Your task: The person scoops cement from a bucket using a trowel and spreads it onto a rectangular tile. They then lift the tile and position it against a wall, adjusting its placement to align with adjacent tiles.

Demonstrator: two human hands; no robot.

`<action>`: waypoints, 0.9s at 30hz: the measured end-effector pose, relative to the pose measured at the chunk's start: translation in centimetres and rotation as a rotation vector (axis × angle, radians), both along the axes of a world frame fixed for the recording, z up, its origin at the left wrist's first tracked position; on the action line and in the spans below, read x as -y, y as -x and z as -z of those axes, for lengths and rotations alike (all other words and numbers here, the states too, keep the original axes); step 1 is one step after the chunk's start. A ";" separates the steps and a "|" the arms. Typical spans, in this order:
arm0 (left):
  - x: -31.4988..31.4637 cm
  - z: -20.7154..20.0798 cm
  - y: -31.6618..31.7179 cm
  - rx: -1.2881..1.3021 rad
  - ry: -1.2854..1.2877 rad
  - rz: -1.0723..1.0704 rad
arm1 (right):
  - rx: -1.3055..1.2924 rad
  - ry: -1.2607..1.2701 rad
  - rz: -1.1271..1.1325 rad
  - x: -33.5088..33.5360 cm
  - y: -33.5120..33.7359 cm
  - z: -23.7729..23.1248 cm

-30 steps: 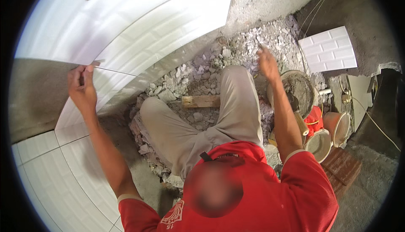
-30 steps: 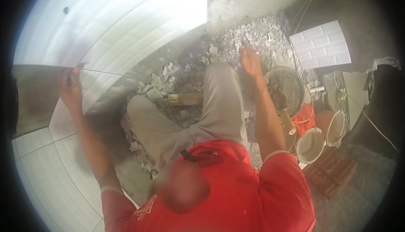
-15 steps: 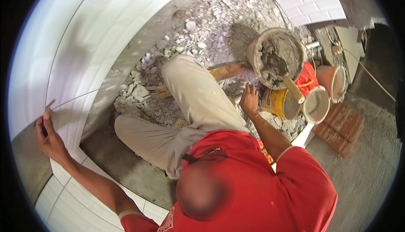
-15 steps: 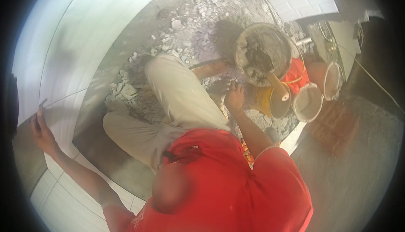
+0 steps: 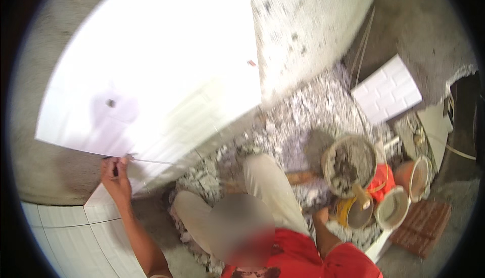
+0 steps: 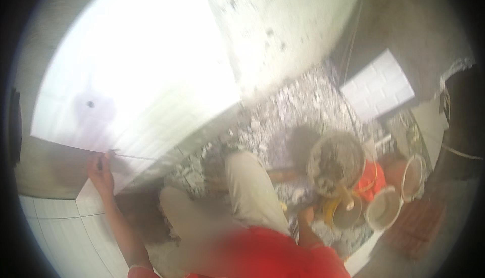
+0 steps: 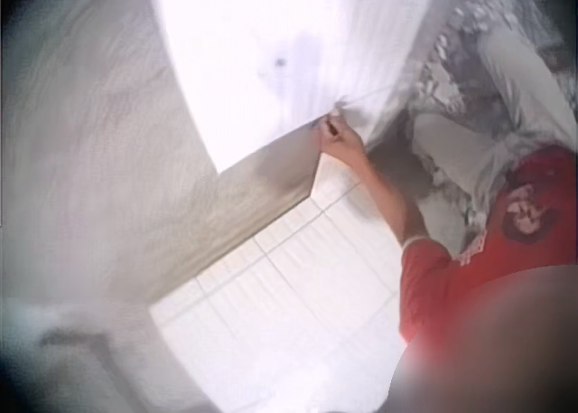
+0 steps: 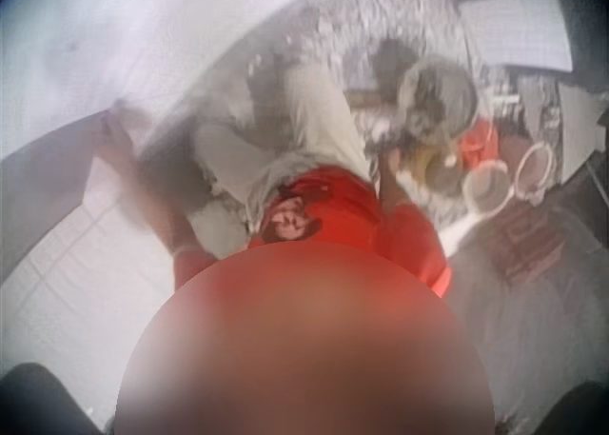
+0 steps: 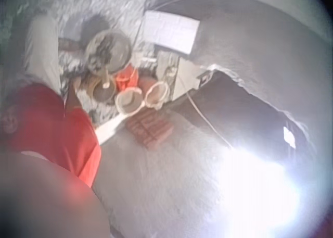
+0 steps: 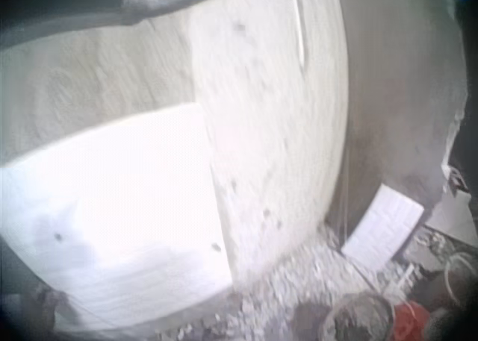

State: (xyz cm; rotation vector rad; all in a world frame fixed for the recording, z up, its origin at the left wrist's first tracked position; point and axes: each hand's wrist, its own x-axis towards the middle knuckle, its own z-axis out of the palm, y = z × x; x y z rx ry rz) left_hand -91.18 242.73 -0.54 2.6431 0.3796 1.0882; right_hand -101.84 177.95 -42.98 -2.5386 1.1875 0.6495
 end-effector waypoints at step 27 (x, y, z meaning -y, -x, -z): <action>3.3 -1.2 -0.5 0.096 0.182 0.051 | 0.893 -1.219 -0.314 -8.8 -15.2 -46.5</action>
